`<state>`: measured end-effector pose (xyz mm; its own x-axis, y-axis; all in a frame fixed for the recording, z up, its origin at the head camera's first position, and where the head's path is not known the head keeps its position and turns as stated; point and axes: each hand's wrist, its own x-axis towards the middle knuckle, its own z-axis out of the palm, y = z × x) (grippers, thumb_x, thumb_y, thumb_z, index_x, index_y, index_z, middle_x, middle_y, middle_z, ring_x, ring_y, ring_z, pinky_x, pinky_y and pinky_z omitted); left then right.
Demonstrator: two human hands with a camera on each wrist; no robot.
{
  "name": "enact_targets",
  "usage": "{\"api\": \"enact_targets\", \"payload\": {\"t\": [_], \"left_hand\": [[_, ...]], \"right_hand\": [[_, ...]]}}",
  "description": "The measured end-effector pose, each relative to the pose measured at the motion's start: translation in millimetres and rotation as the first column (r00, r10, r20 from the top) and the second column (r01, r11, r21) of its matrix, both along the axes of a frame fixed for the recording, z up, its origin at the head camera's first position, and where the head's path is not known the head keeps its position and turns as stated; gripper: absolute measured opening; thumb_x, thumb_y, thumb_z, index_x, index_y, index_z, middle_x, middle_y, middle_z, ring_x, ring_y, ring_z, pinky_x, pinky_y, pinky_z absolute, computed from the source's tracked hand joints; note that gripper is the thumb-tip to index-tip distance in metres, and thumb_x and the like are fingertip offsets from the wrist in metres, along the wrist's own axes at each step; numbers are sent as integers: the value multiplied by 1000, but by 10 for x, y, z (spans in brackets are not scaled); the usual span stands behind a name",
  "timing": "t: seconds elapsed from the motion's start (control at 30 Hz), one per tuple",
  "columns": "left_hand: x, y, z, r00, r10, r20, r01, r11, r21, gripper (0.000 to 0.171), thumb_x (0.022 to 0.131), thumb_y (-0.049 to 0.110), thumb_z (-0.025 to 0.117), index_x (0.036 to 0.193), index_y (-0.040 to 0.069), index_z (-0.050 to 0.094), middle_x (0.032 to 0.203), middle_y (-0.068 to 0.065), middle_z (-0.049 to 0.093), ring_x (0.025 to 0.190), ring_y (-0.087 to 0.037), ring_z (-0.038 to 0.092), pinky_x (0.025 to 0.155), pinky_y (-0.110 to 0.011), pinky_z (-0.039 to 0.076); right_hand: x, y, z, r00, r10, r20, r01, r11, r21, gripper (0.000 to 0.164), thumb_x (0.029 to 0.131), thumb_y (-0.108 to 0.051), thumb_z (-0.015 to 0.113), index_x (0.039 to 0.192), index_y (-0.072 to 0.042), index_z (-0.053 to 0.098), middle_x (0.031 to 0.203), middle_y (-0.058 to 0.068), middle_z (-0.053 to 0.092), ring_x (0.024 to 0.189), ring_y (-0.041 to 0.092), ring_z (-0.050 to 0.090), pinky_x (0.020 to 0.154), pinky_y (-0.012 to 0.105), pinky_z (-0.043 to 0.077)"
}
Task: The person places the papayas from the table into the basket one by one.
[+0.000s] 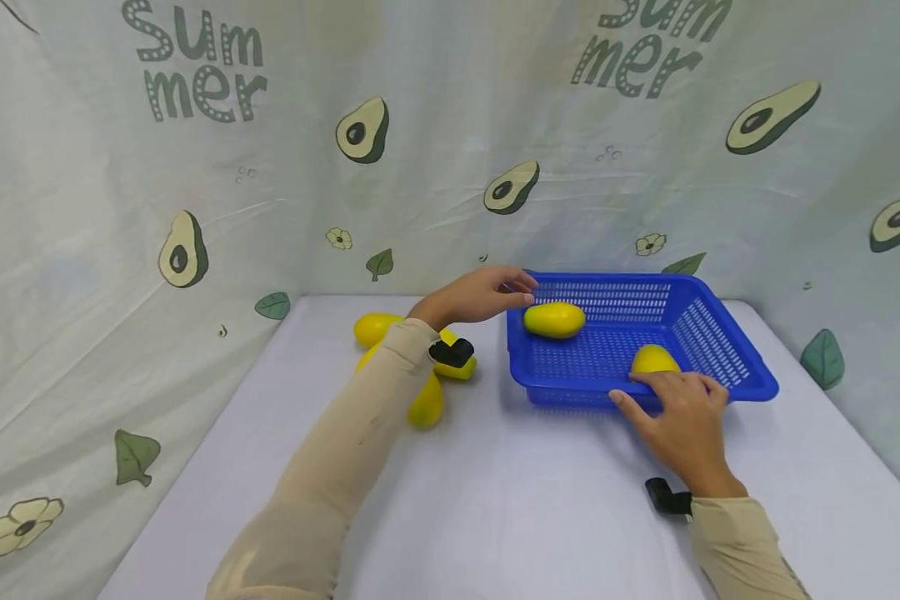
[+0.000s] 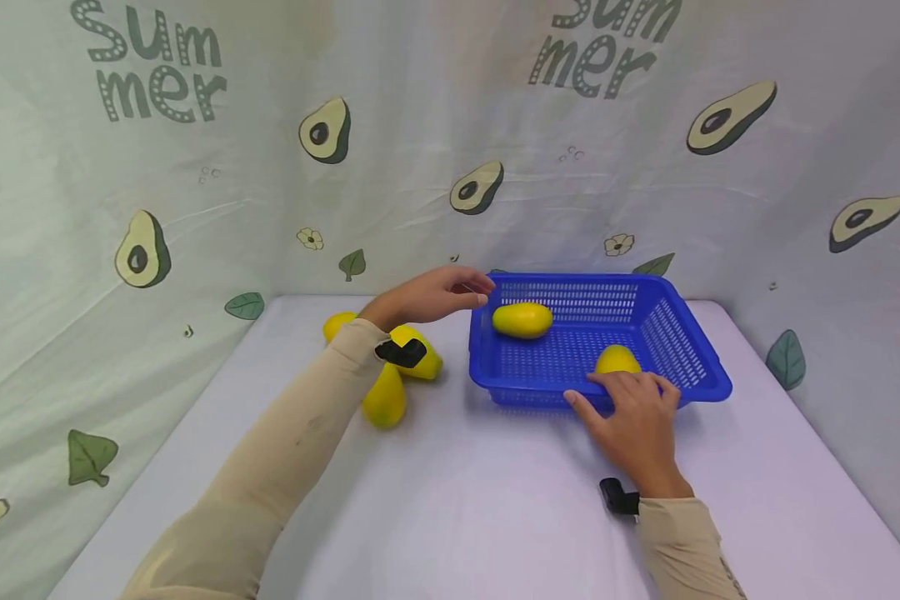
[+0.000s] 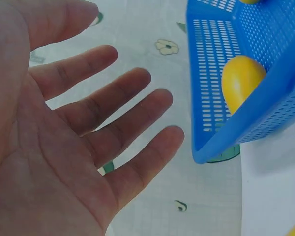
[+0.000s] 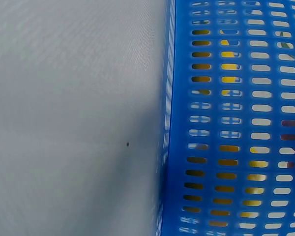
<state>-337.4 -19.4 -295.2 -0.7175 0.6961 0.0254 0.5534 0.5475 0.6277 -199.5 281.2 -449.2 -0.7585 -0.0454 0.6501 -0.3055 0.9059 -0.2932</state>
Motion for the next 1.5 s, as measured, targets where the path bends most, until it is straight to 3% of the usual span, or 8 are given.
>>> {"api": "enact_targets", "payload": {"t": [0.23,0.47,0.73,0.93,1.07,1.3,1.5], "left_hand": [[103,-159,-61,1000,20,11,-20,999,51,39,103,37,55,136,16,59,130,3,61,120,-12,55,102,-32,46],[182,-304,-145,998,46,47,-48,998,44,39,103,36,57,136,16,58,128,4,62,116,-11,58,99,-32,48],[251,-433,-200,996,89,12,-89,996,19,39,103,38,56,138,19,58,129,5,62,116,-11,58,100,-33,48],[333,-629,-266,987,159,-22,-159,987,8,40,102,41,56,136,22,59,128,7,62,119,-11,56,103,-37,46],[406,-808,-361,980,201,-8,-201,979,46,38,102,39,57,136,21,59,129,7,61,118,-12,55,103,-36,46],[502,-1114,-495,965,262,9,-259,948,183,35,102,31,58,134,17,61,130,5,61,120,-13,54,105,-38,44],[593,-1223,-627,951,307,-31,-296,937,186,36,103,30,58,134,14,60,134,-4,61,121,-16,54,107,-42,42]], "right_hand": [[28,21,13,1000,-5,-10,5,1000,9,49,85,-43,77,114,-5,71,112,23,68,111,44,51,97,65,23],[9,11,-6,1000,-1,-12,1,1000,13,50,85,-46,76,114,-5,71,111,23,68,110,45,50,96,65,23],[2,12,8,1000,-12,-1,12,1000,19,50,86,-45,75,115,-5,70,112,23,68,110,44,50,96,66,22],[-4,3,17,1000,-8,-2,8,1000,13,50,86,-46,75,115,-5,70,112,23,68,110,44,50,95,66,22],[16,-10,-12,1000,-15,13,15,1000,13,51,85,-46,75,115,-5,71,113,24,68,111,45,50,95,66,23],[14,-27,9,1000,-12,7,12,1000,15,50,85,-45,76,115,-5,70,112,24,68,109,44,50,94,66,23],[2,-15,16,1000,-14,5,14,1000,12,50,85,-44,76,116,-5,70,113,24,68,111,44,50,95,66,23]]}}
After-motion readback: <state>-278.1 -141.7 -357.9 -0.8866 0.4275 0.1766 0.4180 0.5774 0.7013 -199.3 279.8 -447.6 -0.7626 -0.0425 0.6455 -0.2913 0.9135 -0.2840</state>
